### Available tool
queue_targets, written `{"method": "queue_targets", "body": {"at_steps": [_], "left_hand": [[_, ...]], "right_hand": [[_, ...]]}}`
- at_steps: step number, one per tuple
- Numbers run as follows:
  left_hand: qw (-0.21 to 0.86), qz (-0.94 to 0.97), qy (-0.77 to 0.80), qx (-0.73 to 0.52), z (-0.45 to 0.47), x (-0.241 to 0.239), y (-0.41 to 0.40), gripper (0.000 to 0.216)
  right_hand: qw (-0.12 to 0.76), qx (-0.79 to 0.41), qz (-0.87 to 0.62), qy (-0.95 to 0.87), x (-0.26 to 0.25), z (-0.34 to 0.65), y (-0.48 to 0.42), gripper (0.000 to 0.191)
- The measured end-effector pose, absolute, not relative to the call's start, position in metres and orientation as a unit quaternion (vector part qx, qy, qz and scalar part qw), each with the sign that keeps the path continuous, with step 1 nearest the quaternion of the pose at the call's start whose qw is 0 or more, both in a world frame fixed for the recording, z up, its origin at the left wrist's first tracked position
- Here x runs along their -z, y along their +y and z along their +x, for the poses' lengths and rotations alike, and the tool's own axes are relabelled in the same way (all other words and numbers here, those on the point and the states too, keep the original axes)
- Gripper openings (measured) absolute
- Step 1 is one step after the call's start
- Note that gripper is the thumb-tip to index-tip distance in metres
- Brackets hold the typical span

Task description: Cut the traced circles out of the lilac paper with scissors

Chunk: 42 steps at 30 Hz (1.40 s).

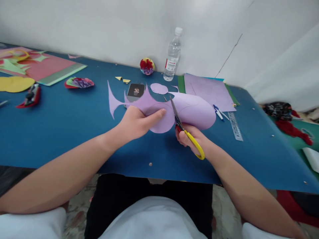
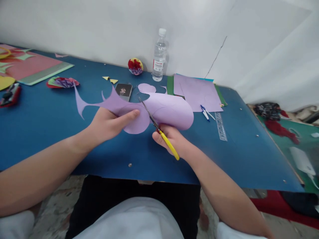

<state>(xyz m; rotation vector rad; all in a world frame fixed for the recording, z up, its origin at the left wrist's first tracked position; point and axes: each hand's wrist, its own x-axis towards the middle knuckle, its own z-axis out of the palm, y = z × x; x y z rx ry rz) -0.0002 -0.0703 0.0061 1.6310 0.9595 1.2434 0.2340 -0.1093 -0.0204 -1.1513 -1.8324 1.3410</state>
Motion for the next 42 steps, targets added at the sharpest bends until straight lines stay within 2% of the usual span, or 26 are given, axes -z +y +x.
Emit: {"method": "queue_targets", "body": {"at_steps": [9,17,27,42], "left_hand": [[0.399,0.677,0.383,-0.486,-0.001,-0.011,-0.071,0.034],[0.423,0.668,0.371,-0.487,-0.001,-0.012,-0.07,0.038],[0.405,0.672,0.429,-0.448,-0.002,-0.018,-0.071,0.043],[0.451,0.666,0.395,-0.444,-0.005,-0.018,-0.064,0.038]], "right_hand": [[0.293,-0.504,-0.439,-0.684,0.02,0.235,-0.11,0.069],[0.292,-0.499,-0.447,-0.682,0.021,0.235,-0.111,0.069],[0.298,-0.483,-0.454,-0.687,0.022,0.235,-0.111,0.069],[0.293,-0.476,-0.483,-0.674,0.023,0.237,-0.11,0.073]]}}
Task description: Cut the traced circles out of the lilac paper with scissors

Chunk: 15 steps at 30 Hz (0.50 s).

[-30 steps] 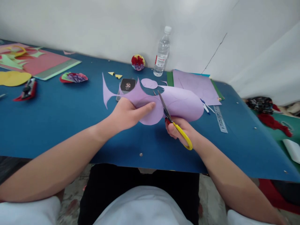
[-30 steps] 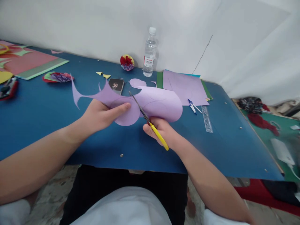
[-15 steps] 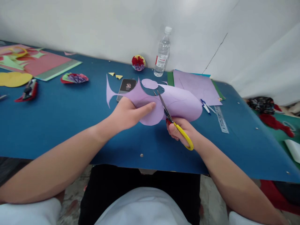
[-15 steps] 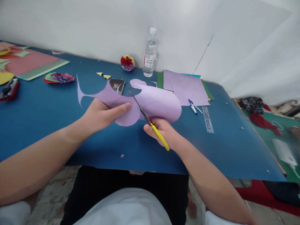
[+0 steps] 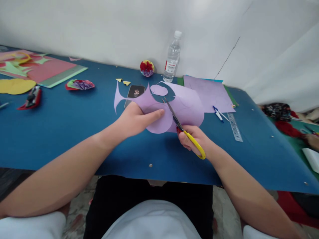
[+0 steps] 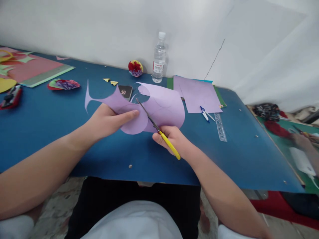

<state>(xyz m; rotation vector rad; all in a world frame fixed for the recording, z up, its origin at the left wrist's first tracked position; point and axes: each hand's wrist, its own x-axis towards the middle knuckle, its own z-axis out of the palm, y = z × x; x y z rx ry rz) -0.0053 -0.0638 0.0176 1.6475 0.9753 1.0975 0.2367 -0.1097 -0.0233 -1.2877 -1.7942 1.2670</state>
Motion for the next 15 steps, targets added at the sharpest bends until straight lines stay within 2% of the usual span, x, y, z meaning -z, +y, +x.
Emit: {"method": "queue_targets", "body": {"at_steps": [15], "left_hand": [[0.461,0.676,0.376,-0.435,-0.0094,-0.0224,-0.0602,0.039]], "right_hand": [[0.286,-0.486,-0.486,-0.668,0.0236,0.2389,-0.109,0.07]]}}
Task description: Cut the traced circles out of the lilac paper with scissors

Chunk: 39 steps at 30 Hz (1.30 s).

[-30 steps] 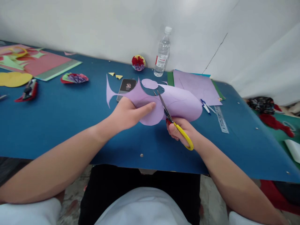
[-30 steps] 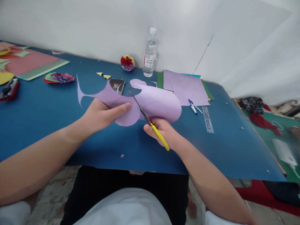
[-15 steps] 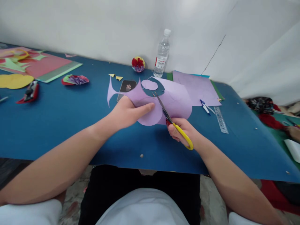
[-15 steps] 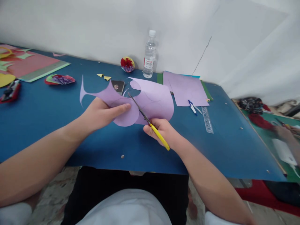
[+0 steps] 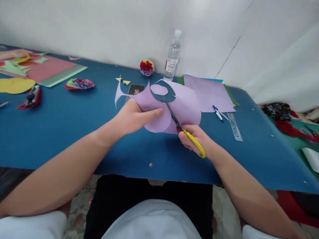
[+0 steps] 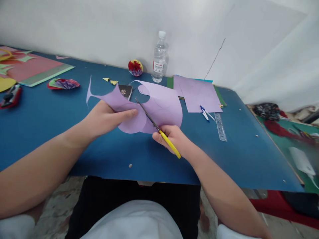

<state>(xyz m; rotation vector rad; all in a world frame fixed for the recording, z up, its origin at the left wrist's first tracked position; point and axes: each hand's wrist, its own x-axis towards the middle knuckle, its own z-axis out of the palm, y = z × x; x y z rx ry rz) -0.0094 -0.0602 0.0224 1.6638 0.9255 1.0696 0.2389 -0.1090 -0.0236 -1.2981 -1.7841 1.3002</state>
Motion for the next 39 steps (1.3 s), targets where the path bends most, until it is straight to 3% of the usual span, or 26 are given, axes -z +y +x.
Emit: {"method": "queue_targets", "body": {"at_steps": [10,39], "left_hand": [[0.523,0.644,0.359,-0.428,-0.0126,-0.0251,-0.0528,0.045],[0.503,0.672,0.375,-0.393,-0.0165,-0.028,-0.051,0.046]], "right_hand": [[0.288,-0.484,-0.496,-0.661,0.0244,0.2402,-0.1096,0.068],[0.261,-0.497,-0.517,-0.647,0.0188,0.2375,-0.1102,0.07]]}}
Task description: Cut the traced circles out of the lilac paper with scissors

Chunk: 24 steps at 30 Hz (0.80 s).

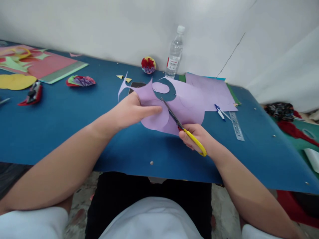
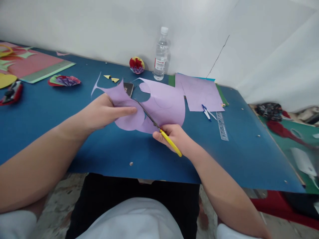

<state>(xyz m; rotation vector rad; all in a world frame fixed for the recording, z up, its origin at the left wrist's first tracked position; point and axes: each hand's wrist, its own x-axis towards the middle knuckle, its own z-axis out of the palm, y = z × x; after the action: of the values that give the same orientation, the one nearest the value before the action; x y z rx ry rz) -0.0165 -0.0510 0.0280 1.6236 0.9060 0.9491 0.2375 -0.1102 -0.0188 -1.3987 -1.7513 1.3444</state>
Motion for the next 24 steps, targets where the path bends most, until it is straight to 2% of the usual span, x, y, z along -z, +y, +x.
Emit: {"method": "queue_targets", "body": {"at_steps": [9,20,24], "left_hand": [[0.507,0.677,0.372,-0.384,-0.0189,-0.0287,-0.0482,0.035],[0.516,0.659,0.373,-0.4,-0.0194,-0.0243,-0.0448,0.048],[0.572,0.635,0.375,-0.36,-0.0201,-0.0216,-0.043,0.045]], "right_hand": [[0.255,-0.479,-0.526,-0.655,0.0158,0.2392,-0.1091,0.069],[0.276,-0.469,-0.533,-0.648,0.0209,0.241,-0.1064,0.07],[0.292,-0.468,-0.534,-0.64,0.0216,0.241,-0.106,0.071]]}}
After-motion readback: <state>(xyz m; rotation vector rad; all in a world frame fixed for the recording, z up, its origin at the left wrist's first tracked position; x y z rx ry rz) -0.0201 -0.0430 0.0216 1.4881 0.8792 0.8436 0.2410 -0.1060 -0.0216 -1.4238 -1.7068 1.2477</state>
